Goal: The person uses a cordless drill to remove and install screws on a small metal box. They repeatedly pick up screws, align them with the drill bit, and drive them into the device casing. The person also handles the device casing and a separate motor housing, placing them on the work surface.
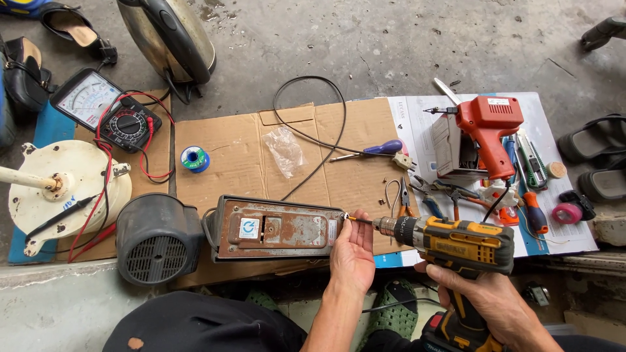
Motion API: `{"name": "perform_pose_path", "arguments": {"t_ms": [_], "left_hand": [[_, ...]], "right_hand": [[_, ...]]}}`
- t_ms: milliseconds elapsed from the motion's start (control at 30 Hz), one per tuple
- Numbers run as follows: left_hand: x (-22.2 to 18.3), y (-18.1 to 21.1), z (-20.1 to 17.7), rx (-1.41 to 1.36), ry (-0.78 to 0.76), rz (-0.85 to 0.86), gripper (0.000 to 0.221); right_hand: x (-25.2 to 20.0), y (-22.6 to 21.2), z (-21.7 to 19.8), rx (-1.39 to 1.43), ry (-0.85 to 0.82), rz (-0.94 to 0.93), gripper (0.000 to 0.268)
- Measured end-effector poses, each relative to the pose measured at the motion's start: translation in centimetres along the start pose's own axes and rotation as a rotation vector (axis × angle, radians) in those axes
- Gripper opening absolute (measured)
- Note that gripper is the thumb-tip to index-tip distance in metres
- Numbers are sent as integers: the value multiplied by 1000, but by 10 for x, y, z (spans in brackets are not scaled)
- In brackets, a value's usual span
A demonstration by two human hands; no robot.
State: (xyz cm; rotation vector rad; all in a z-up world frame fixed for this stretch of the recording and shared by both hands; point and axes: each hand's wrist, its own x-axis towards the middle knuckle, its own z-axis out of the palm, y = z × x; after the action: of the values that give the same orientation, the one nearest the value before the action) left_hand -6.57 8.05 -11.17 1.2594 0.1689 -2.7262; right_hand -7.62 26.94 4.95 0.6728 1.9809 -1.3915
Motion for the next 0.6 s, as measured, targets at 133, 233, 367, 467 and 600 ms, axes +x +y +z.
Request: {"name": "perform_pose_path", "arguments": {"t_ms": [133, 233, 367, 467, 600], "left_hand": [[1, -1, -1, 4, -10, 2, 28], [-6, 1, -9, 29, -21, 7, 25], [-106, 21, -4, 460, 160, -31, 45], [-120, 40, -34, 736, 397, 173, 66], [-115, 64, 6, 1087, 453, 268, 110]], "right_hand": [[9, -6, -3, -29, -30, -50, 29], [-7, -42, 10, -86, -38, -35, 33], [-8, -62, 10, -148, -85, -56, 32], [11, -62, 1, -149, -114, -103, 35], [18, -67, -6, -149, -175, -100, 32]]}}
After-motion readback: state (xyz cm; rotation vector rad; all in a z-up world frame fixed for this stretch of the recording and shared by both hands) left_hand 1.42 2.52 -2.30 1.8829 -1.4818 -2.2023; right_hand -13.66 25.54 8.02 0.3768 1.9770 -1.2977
